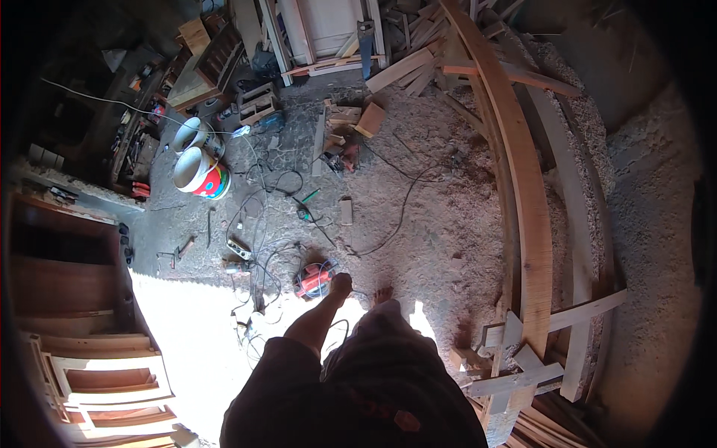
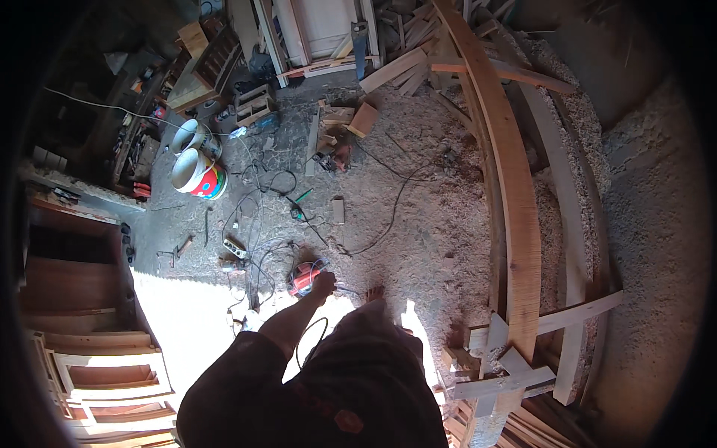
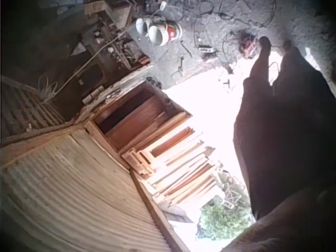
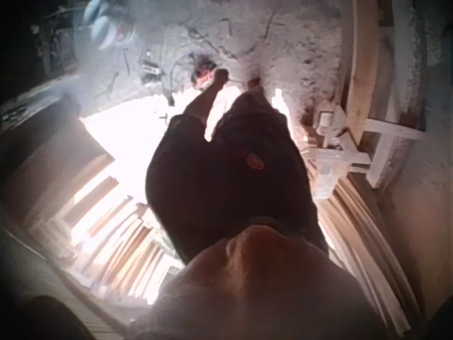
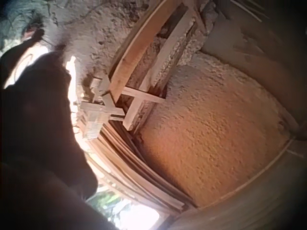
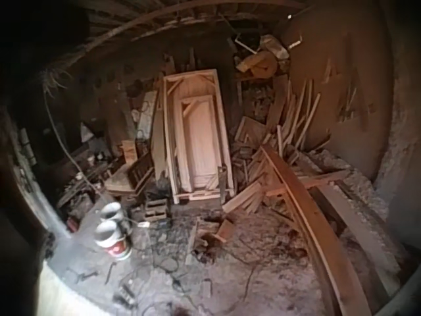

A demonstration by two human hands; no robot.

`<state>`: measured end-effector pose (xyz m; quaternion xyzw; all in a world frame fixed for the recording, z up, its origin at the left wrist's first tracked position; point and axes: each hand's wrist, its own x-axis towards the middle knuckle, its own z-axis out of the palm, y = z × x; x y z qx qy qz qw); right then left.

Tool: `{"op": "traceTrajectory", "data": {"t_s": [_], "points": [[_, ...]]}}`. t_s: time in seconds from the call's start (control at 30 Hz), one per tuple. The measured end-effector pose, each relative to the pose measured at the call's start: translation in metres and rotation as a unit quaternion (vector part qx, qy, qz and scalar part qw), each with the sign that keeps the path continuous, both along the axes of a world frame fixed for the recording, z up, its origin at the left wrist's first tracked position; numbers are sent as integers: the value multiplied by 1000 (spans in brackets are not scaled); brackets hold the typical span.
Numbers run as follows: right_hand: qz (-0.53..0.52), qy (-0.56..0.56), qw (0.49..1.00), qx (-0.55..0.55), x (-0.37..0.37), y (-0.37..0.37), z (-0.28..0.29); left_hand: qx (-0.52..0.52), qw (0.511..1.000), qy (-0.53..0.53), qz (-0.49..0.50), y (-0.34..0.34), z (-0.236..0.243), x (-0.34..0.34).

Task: The person measures, marks, and cuts a wooden board using a tape measure, a pencil, and a circular saw.

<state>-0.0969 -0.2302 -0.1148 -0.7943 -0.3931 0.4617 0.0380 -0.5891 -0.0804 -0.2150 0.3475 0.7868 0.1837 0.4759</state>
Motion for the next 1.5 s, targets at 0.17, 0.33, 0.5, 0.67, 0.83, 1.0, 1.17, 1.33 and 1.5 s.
{"op": "traceTrajectory", "data": {"t_s": [0.17, 0.33, 0.5, 0.67, 0.83, 1.0, 1.17, 1.33, 1.5], "points": [[87, -37, 995, -7, 1, 70, -16, 9, 984, -149, 92, 6, 32, 4], [215, -64, 974, -24, -8, 149, -50, -32, 980, -128, 151, -26, 41, -13], [397, -128, 908, -30, -7, 247, -101, -90, 909, -141, 381, -14, 76, -20], [619, -124, 769, 101, -28, 363, -133, -13, 860, -162, 483, 0, 105, -26], [608, -21, 721, 331, -87, 491, -142, 48, 820, -214, 529, 43, 111, -12], [616, -5, 779, 115, -240, 584, -54, 53, 910, -90, 402, 92, 78, 4], [771, -25, 632, 80, -347, 624, -77, 118, 981, 13, 155, 151, -11, 18], [858, 4, 501, 114, -434, 641, -176, -1, 996, 14, 89, 240, 16, 4], [882, -20, 453, 123, -541, 660, -241, -94, 984, 29, 148, 261, 0, -30]]}}
